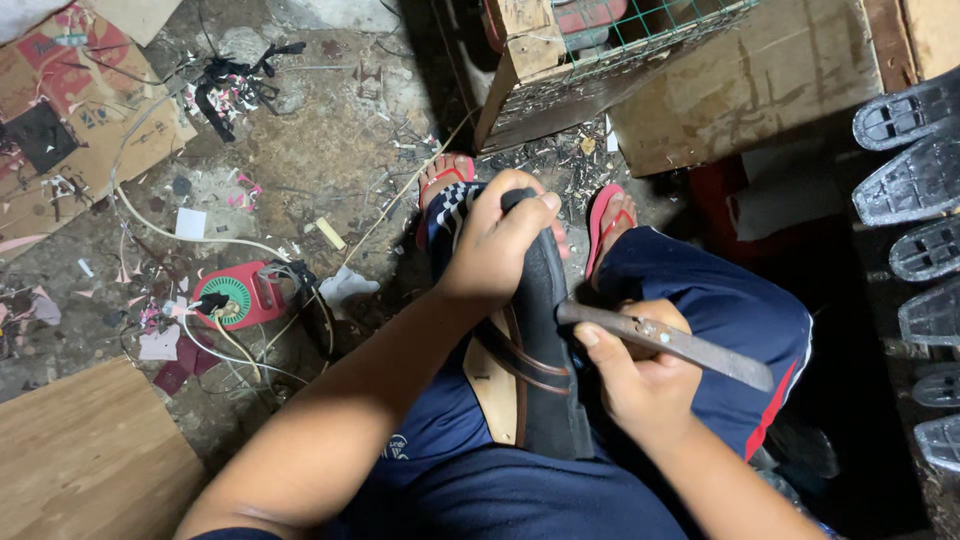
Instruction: The person sits on the floor holding a shoe upper fitted over a wooden last on their lap. They use a hammer to repeatedly pound the sole and edge of the shoe, turning the shoe to work different sides, and press and check the sole fit with their hands.
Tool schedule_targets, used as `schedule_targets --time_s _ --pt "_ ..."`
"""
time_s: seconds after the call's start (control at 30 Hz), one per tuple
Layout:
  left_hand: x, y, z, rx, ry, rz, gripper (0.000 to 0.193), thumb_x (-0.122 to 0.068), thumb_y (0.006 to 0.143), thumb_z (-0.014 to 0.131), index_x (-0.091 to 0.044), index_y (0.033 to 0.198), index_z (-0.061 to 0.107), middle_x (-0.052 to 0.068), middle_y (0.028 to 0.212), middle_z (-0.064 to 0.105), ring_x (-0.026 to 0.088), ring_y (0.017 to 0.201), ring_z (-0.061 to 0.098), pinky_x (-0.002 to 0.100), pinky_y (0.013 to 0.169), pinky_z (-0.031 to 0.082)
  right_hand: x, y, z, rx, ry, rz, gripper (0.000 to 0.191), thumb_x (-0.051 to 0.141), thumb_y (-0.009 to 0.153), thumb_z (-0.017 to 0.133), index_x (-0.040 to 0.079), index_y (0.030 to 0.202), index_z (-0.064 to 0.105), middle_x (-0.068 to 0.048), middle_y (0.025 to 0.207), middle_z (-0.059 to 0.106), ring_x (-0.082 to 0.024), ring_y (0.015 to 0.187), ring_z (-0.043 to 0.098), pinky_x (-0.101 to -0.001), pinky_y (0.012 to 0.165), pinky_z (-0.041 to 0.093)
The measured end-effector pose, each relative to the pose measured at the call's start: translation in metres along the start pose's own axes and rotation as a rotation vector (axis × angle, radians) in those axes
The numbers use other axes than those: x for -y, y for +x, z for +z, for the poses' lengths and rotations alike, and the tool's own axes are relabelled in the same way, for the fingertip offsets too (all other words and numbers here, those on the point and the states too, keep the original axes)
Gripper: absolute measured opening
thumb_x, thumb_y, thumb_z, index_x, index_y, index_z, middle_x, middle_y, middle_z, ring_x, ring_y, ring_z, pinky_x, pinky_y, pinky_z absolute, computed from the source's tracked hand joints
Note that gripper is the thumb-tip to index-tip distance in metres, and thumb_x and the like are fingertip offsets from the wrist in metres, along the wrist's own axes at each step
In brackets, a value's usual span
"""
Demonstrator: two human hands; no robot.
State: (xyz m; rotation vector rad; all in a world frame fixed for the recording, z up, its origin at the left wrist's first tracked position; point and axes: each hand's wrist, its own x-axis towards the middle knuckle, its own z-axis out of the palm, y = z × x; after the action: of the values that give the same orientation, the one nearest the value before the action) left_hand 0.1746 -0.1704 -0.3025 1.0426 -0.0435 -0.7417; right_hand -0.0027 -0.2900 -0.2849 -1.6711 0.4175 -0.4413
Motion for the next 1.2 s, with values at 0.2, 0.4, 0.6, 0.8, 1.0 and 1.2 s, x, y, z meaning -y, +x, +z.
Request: schedule_targets --time_s 0.2,0.4,0.6,0.8,1.0,1.2 --pt "0.008 0.022 0.007 -0.029 0.333 -0.025 0.029 -0.026 0.086 0.071 0.0 0.099 0.065 0.008 0.086 0.072 0.013 0.078 0.067 0.029 0.071 0.054 0.056 0.044 -0.033 0.352 -0.368 0.205 0.016 0.016 0.088 0.08 0.006 0.091 0.069 0.0 0.08 0.066 -0.003 0.073 0.057 -0.0214 0.064 0.048" --pt "0.01 0.022 0.0 0.096 0.364 -0.148 0.03 -0.026 0.083 0.07 0.002 0.092 0.071 0.006 0.086 0.07 0.014 0.08 0.064 0.029 0.073 0.052 0.11 0.018 -0.08 0.189 -0.238 0.237 0.048 0.01 0.082 0.077 0.005 0.127 0.06 -0.003 0.12 0.063 -0.007 0.097 0.061 -0.0225 0.084 0.052" --pt "0.01 0.014 0.011 0.144 0.381 -0.022 0.03 -0.027 0.084 0.069 0.002 0.092 0.073 0.004 0.088 0.074 0.012 0.086 0.068 0.025 0.079 0.053 0.079 -0.009 -0.08 0.318 -0.153 0.161 0.05 0.002 0.078 0.079 -0.002 0.127 0.068 -0.01 0.122 0.072 -0.011 0.1 0.066 -0.0252 0.091 0.052" --pt "0.006 0.009 0.015 0.144 0.386 -0.076 0.031 -0.029 0.084 0.068 0.002 0.089 0.071 0.006 0.082 0.07 0.014 0.076 0.065 0.028 0.071 0.052 0.087 0.003 -0.052 0.364 -0.608 -0.176 0.044 0.01 0.077 0.085 0.002 0.119 0.073 -0.005 0.068 0.058 -0.014 0.058 0.054 -0.0283 0.056 0.043" --pt "0.003 0.009 0.015 0.142 0.443 -0.033 0.034 -0.03 0.085 0.068 0.004 0.085 0.069 0.004 0.077 0.067 0.013 0.073 0.063 0.029 0.067 0.052 0.103 0.024 -0.036 0.474 -0.629 -0.307 0.039 0.014 0.077 0.083 0.003 0.113 0.073 -0.004 0.072 0.063 -0.015 0.057 0.057 -0.0292 0.055 0.045" --pt "0.007 0.012 0.01 0.128 0.401 -0.021 0.034 -0.032 0.084 0.069 0.001 0.089 0.07 0.004 0.078 0.068 0.012 0.074 0.064 0.028 0.068 0.053 0.101 0.042 -0.035 0.588 -0.67 -0.423 0.039 0.019 0.077 0.083 0.005 0.112 0.073 -0.007 0.076 0.067 -0.019 0.061 0.063 -0.0313 0.058 0.05"
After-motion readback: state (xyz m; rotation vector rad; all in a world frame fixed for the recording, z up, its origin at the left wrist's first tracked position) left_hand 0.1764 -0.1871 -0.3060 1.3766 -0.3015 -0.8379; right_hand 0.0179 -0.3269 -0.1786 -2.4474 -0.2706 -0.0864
